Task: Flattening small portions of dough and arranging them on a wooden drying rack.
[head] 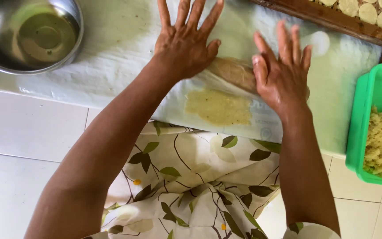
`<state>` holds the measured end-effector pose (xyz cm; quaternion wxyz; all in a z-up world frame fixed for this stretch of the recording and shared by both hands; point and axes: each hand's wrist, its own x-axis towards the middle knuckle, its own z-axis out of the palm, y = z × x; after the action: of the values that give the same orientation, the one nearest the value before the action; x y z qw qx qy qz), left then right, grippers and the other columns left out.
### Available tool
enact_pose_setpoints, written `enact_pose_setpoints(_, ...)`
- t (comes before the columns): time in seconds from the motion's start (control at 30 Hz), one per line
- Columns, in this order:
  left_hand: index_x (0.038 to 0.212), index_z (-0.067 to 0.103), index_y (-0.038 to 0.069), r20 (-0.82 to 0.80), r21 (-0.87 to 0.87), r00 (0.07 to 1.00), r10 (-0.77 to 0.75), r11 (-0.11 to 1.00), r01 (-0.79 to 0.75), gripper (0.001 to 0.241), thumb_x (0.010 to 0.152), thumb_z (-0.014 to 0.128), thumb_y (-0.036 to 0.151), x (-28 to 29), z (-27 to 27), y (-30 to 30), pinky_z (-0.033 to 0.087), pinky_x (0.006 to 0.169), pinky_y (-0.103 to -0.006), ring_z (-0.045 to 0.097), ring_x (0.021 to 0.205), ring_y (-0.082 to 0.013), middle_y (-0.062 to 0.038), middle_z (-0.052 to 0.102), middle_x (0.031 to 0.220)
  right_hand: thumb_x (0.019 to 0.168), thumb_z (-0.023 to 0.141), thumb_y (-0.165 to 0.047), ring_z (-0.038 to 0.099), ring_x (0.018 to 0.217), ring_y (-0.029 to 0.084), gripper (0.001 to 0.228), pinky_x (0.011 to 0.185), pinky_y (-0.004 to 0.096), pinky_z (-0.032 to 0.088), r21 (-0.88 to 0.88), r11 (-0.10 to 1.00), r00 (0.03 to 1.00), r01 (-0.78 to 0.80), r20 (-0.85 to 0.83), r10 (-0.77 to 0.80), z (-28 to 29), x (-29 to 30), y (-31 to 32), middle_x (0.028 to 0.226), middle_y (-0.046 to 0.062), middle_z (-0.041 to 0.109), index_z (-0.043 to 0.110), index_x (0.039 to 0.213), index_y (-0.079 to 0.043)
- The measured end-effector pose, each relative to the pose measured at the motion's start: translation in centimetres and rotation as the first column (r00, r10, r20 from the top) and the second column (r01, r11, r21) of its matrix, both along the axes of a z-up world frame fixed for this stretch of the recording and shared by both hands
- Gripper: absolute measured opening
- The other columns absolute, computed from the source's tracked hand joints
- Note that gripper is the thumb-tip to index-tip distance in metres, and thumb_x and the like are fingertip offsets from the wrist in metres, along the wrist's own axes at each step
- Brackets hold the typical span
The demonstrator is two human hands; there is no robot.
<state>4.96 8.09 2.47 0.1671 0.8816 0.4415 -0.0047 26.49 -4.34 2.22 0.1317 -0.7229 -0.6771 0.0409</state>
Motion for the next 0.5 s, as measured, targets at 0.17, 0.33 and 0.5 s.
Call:
enact_pose_setpoints(0.17, 0.155, 0.039, 0.007, 0.072, 0.322, 0.992, -0.104, 0.944, 0.076, 0.061, 0.108, 0.039, 0.046, -2.4, -1.4, -3.6, 0.009, 0.117, -0.0723, 0.007, 0.157, -0.0365, -0.021, 0.018, 0.17, 0.114, 0.039, -0.03, 0.052, 0.14, 0.035, 0.044, 0.119, 0.059, 0.03, -0.032, 0.998, 0.997, 0.05, -0.051, -0.052, 0.6, -2.7, -3.8, 0.154, 0.014, 0.055, 0.047, 0.155, -0.015)
enact_pose_setpoints(0.33, 0.158, 0.037, -0.002, 0.079, 0.261, 0.99, -0.118, 0.961, 0.094, 0.066, 0.11, 0.036, 0.044, -4.0, -2.0, -6.8, 0.012, 0.125, -0.0621, 0.015, 0.157, -0.0386, -0.023, 0.028, 0.166, 0.115, 0.045, -0.029, 0.056, 0.134, 0.037, 0.046, 0.115, 0.052, 0.039, 0.046, 0.999, 1.0, 0.019, 0.004, -0.019, 0.1, -4.1, -7.4, 0.147, 0.017, 0.06, 0.047, 0.155, -0.007)
enact_pose_setpoints(0.5, 0.16, 0.024, -0.002, 0.009, 0.283, 0.993, -0.117, 0.953, 0.11, 0.073, 0.108, 0.037, 0.048, -6.2, -2.2, -11.4, 0.014, 0.126, -0.0551, 0.024, 0.151, -0.0389, -0.023, 0.028, 0.162, 0.115, 0.044, -0.033, 0.044, 0.148, 0.038, 0.055, 0.122, 0.052, 0.03, 0.168, 0.986, 0.999, -0.007, 0.043, 0.0, -0.8, -7.0, -11.4, 0.162, 0.02, 0.046, 0.04, 0.16, -0.001)
